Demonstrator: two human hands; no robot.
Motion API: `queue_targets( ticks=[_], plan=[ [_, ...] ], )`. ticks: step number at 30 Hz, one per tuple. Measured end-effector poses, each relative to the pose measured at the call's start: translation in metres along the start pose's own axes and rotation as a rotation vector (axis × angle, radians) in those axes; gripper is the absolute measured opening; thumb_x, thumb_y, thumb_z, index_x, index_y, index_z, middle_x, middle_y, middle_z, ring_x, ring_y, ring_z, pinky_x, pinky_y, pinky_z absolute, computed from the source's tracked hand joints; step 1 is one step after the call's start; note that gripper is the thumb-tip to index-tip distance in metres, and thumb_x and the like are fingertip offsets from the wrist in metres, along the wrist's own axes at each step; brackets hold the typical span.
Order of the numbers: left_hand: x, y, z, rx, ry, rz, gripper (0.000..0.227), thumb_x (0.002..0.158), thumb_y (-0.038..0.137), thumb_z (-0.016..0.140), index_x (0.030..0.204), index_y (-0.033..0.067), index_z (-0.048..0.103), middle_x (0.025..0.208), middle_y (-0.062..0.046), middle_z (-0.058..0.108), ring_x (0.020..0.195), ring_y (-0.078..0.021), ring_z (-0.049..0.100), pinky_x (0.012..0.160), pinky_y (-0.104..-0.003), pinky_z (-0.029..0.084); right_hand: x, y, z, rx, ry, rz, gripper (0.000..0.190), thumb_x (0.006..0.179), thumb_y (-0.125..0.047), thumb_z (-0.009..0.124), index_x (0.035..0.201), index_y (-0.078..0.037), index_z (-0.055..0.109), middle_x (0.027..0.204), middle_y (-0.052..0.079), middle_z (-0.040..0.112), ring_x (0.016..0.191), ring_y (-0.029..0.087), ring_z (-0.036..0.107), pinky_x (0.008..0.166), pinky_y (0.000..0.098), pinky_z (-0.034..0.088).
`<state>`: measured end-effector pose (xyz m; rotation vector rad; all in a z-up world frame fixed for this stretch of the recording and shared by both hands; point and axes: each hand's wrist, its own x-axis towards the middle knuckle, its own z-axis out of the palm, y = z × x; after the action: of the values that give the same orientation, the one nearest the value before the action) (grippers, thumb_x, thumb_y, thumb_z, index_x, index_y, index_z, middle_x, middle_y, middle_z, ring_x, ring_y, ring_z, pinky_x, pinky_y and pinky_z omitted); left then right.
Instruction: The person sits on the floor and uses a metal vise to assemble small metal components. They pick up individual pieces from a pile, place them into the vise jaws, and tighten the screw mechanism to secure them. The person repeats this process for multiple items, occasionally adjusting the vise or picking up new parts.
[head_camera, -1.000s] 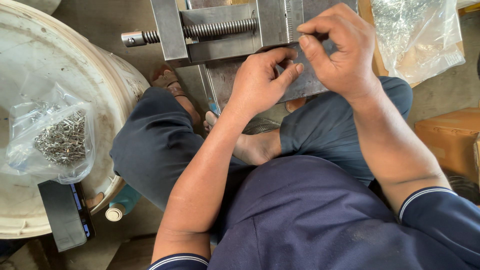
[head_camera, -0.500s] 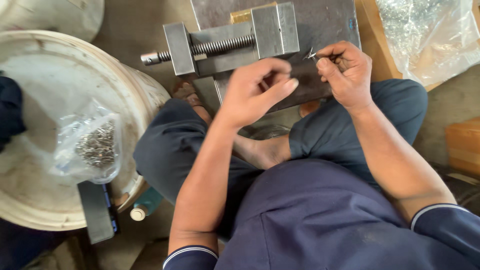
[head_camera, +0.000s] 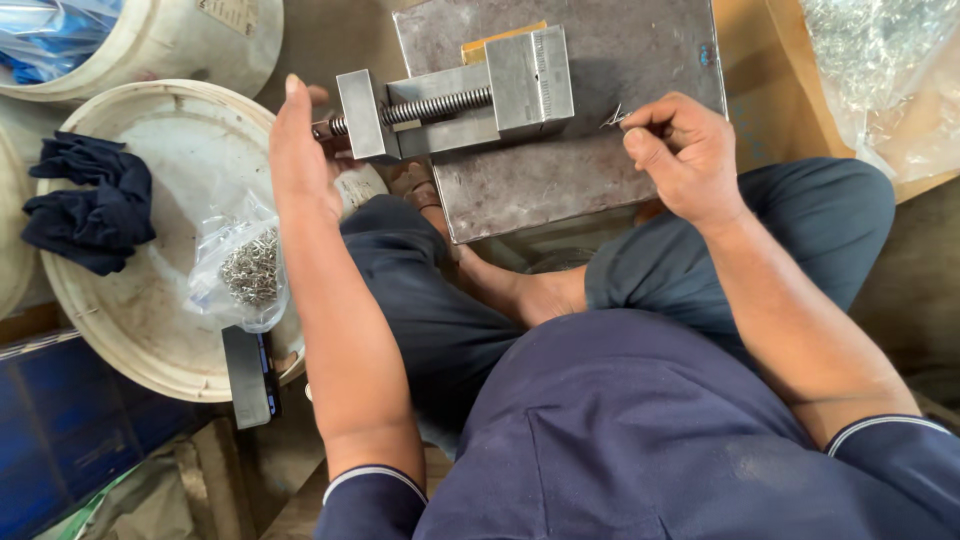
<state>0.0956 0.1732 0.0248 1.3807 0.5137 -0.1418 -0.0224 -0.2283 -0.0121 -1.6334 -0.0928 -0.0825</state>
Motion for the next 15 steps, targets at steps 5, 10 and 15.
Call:
queue_targets(
  ticks=[5,10,15],
  plan=[
    [0.01,0.01,-0.005,-0.161,-0.14,0.14,0.025,0.105,0.029,0.062,0.109,0.0048,0.067,0.086,-0.01,0.069,0.074,-0.0184,0.068,0.063,-0.034,0.057,-0.001,-0.009,-0.003,-0.133,-0.029,-0.039,0.008,0.104,-0.005,0.071,0.109,0.002,0.069,0.093,-0.001,0.061,0.074,0.004,0.051,0.066,0.0213,0.042],
    [0.009,-0.001,-0.003,-0.146,-0.111,0.306,0.015,0.103,0.007,0.072,0.115,0.0026,0.067,0.097,-0.003,0.067,0.084,-0.0166,0.071,0.076,-0.033,0.061,0.0,-0.009,-0.007,-0.097,-0.046,0.003,0.006,0.102,-0.002,0.07,0.107,0.002,0.069,0.093,-0.001,0.06,0.07,0.003,0.05,0.062,0.0215,0.041],
    [0.02,-0.014,0.004,-0.147,-0.047,0.216,0.014,0.101,0.001,0.068,0.115,0.0016,0.065,0.089,-0.004,0.068,0.075,-0.0129,0.067,0.067,-0.029,0.055,0.003,-0.013,-0.003,-0.139,-0.063,-0.029,0.006,0.102,-0.001,0.07,0.107,0.002,0.069,0.095,0.0,0.061,0.072,0.003,0.051,0.062,0.022,0.041]
  ],
)
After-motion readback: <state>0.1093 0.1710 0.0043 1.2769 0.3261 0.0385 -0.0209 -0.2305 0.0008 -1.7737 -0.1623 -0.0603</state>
